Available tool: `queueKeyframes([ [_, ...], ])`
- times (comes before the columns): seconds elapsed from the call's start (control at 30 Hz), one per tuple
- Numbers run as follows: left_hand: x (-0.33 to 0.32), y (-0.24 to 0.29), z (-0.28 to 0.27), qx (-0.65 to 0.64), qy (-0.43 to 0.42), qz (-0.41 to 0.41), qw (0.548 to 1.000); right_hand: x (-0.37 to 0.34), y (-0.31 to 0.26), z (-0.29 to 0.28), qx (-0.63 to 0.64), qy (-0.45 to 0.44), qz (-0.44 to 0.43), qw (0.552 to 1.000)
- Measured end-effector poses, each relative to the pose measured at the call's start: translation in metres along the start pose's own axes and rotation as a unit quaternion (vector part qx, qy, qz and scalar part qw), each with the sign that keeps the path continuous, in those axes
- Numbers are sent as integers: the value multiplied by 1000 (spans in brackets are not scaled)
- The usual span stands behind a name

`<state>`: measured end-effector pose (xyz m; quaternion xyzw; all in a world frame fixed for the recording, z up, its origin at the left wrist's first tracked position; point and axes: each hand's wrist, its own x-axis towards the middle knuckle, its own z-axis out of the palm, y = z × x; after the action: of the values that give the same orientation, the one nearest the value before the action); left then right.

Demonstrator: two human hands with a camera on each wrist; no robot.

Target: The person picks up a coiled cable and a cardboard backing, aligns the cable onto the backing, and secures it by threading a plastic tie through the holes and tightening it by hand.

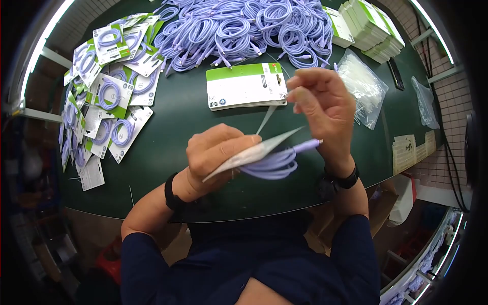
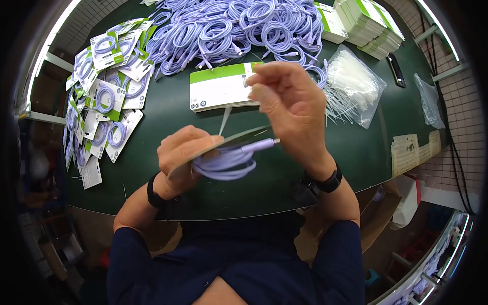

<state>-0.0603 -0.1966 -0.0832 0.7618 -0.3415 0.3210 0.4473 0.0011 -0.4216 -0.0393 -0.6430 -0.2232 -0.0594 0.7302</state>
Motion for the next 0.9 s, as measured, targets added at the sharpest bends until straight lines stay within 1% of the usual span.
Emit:
queueKeyframes([
  [0.03, 2, 0, 1, 5, 4, -1, 1000, -1, 1, -1, 1, -6, -1, 1000],
  [0.07, 6, 1, 2, -45, 38, -70, 996, -2, 0, -4, -43, 14, -70, 997],
  [0.13, 16, 4, 5, -145, 107, -199, 963, -5, -3, -5, -127, 55, -212, 967],
  [0.17, 23, 5, 7, -195, 141, -258, 936, -5, -3, -2, -124, 50, -217, 967],
  [0.2, 29, 6, 10, -246, 171, -314, 901, -6, -4, 2, -171, -8, -284, 944],
  [0.23, 34, 5, 12, -298, 200, -367, 859, -6, -4, 7, -216, -65, -347, 910],
  [0.27, 38, 5, 15, -299, 202, -361, 860, -6, -3, 11, -218, -66, -352, 908],
  [0.33, 44, 3, 22, -327, 233, -372, 837, -7, 1, 19, -324, -118, -393, 852],
  [0.37, 46, 3, 25, -342, 248, -379, 824, -7, 3, 21, -328, -120, -395, 850],
  [0.47, 49, 3, 33, -364, 262, -379, 810, -9, 8, 23, -424, -60, -400, 810],
  [0.6, 49, -1, 42, -371, 279, -386, 797, -6, 9, 19, -464, -55, -394, 792],
  [0.8, 44, -9, 49, -370, 275, -399, 793, -3, 19, 23, -470, -38, -391, 790],
  [0.9, 46, -11, 53, -369, 300, -389, 789, -3, 23, 23, -475, -35, -392, 787],
])
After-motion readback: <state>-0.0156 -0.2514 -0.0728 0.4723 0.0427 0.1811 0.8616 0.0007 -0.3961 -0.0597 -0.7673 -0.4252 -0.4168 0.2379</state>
